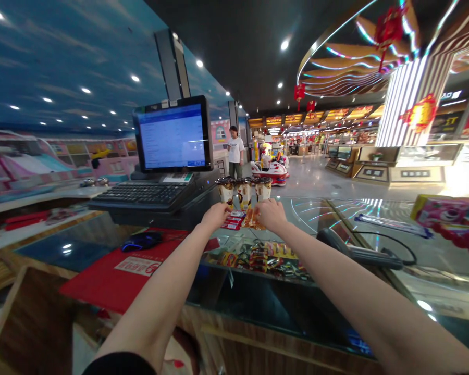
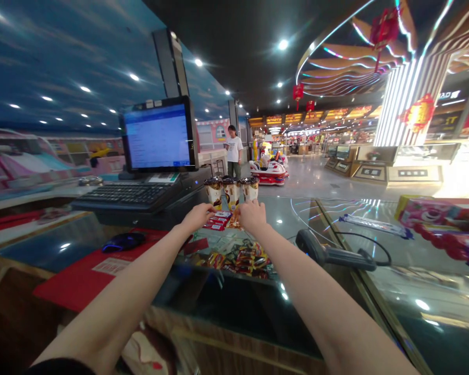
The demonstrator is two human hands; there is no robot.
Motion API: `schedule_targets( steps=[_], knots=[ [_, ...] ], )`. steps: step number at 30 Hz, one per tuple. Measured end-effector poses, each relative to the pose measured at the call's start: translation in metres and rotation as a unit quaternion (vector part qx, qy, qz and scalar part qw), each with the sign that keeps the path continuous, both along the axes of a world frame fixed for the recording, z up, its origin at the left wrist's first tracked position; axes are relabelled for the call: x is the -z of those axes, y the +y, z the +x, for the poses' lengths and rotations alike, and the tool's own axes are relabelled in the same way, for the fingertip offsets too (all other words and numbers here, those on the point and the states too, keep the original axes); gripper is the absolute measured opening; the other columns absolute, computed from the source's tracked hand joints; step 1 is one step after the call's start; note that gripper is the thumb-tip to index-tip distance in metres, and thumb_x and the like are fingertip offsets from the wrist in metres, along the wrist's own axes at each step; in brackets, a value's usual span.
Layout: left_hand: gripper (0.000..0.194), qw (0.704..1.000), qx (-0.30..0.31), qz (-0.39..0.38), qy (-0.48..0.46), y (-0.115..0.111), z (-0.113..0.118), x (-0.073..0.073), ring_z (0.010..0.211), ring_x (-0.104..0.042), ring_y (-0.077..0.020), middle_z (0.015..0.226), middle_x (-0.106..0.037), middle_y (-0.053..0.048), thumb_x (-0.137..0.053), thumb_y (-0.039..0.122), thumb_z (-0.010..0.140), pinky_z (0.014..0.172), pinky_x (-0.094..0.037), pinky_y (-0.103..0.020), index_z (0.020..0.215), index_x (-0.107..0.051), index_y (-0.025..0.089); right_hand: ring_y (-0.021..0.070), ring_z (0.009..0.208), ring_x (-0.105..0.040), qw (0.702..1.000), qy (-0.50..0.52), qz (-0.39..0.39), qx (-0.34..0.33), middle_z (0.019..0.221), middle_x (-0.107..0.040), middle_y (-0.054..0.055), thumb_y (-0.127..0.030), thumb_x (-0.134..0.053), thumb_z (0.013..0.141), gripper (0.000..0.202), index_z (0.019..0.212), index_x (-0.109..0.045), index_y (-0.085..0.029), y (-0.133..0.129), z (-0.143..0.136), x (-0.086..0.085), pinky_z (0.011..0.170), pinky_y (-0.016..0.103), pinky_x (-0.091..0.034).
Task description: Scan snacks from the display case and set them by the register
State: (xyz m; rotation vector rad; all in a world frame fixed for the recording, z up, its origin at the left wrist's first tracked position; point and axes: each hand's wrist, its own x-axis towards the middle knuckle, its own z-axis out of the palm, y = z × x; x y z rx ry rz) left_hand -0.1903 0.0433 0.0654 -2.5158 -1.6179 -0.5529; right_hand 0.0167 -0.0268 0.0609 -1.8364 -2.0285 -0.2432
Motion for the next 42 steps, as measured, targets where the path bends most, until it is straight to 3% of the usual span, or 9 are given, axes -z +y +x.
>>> schedule_targets(
  steps=[19, 29, 42],
  knots=[
    [0.02, 0.985, 0.153, 0.009, -0.078, -0.026, 0.127, -0.002, 0.088, -0.065, -0.0206, 0.093, -0.073, -0.005, -0.053, 0.029, 0.087, 0.079, -0.046, -0.029, 0.089, -0.07, 0.019, 0.0276, 0.109, -0.052, 0.995, 0.041, 0.003, 0.09, 0.112, -0.068, 0.009, -0.026, -0.053, 0.086, 0.025, 0.099, -0.073, -0.025, -0.055, 0.118, -0.026, 0.09, 0.041, -0.036],
    [0.023, 0.967, 0.222, -0.018, -0.122, -0.031, 0.191, 0.004, 0.085, -0.064, -0.0188, 0.092, -0.073, -0.005, -0.053, 0.031, 0.086, 0.078, -0.046, -0.027, 0.091, -0.07, 0.017, 0.0266, 0.107, -0.056, 0.988, 0.051, -0.009, 0.149, 0.108, -0.07, 0.007, -0.027, -0.052, 0.086, 0.025, 0.099, -0.073, -0.027, -0.084, 0.203, -0.004, 0.088, 0.039, -0.04],
    [0.033, 0.948, 0.291, -0.112, -0.063, -0.015, 0.258, 0.008, 0.088, -0.065, -0.0199, 0.096, -0.074, -0.006, -0.05, 0.039, 0.087, 0.078, -0.047, -0.027, 0.097, -0.071, 0.016, 0.0276, 0.106, -0.057, 0.97, 0.069, -0.008, 0.231, 0.106, -0.07, 0.008, -0.027, -0.055, 0.084, 0.024, 0.098, -0.074, -0.025, -0.113, 0.295, 0.029, 0.083, 0.036, -0.042]
  ],
)
